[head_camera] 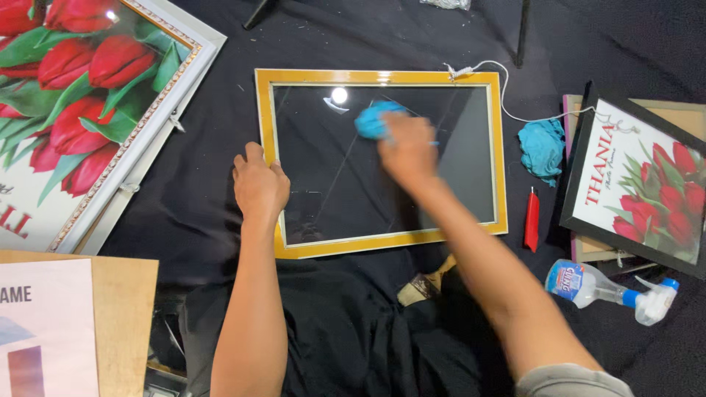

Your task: The person cleans the glass surface of a photo frame using a brush and a blue cloth. They alternate between brushing and wiping the glass repeatedly, then briefly pick up a cardboard box before returning to wipe the frame again.

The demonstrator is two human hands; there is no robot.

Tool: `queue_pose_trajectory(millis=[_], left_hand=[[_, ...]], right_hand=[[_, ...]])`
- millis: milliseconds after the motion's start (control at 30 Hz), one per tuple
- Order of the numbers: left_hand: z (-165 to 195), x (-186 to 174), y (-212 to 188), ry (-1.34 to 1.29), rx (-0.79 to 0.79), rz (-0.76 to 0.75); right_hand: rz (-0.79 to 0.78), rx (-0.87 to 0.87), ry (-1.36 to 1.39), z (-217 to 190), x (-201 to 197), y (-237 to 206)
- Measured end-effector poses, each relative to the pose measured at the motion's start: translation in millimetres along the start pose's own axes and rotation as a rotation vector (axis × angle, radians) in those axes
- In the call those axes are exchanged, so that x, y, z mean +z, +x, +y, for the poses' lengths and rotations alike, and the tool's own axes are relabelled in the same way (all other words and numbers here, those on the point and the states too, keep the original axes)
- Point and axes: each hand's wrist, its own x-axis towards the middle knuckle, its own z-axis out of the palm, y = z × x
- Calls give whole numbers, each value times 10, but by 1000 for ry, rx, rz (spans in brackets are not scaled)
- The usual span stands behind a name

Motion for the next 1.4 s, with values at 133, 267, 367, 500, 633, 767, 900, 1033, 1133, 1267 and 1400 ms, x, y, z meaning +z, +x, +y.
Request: queue_pose_trajectory(millis=[133,267,367,500,633,767,900,1033,1133,1267,1400], left_hand=[[52,-1,-15,-3,11,24],[81,6,5,-38,1,31],[72,16,47,-66,-65,-35],[15,84,57,-57,0,13],[-57,151,38,-37,66,57],[-58,137,17,6,94,76],[-10,78,-33,4,31,32],[34,38,-50,30,17,21],[57,22,-54,31,-6,-1],[74,15,-53,-6,1,-1],[61,19,-10,-28,14,32]], right_hand=[[21,207,-82,1104,-178,-222],[76,376,-252,1464,-23,-129],[79,561,-180,954,269,81],[157,274,75,-417,712,394],[49,98,265,-1351,886,801],[-42,84,214,-1435,763,891],[-82,72,92,-820,510,561],[-56,190,-37,285,124,151],[-21,321,-117,1023,-135,-73],[-189,585,-224,1610,-303,-68],[-96,559,-273,1289,-35,123]])
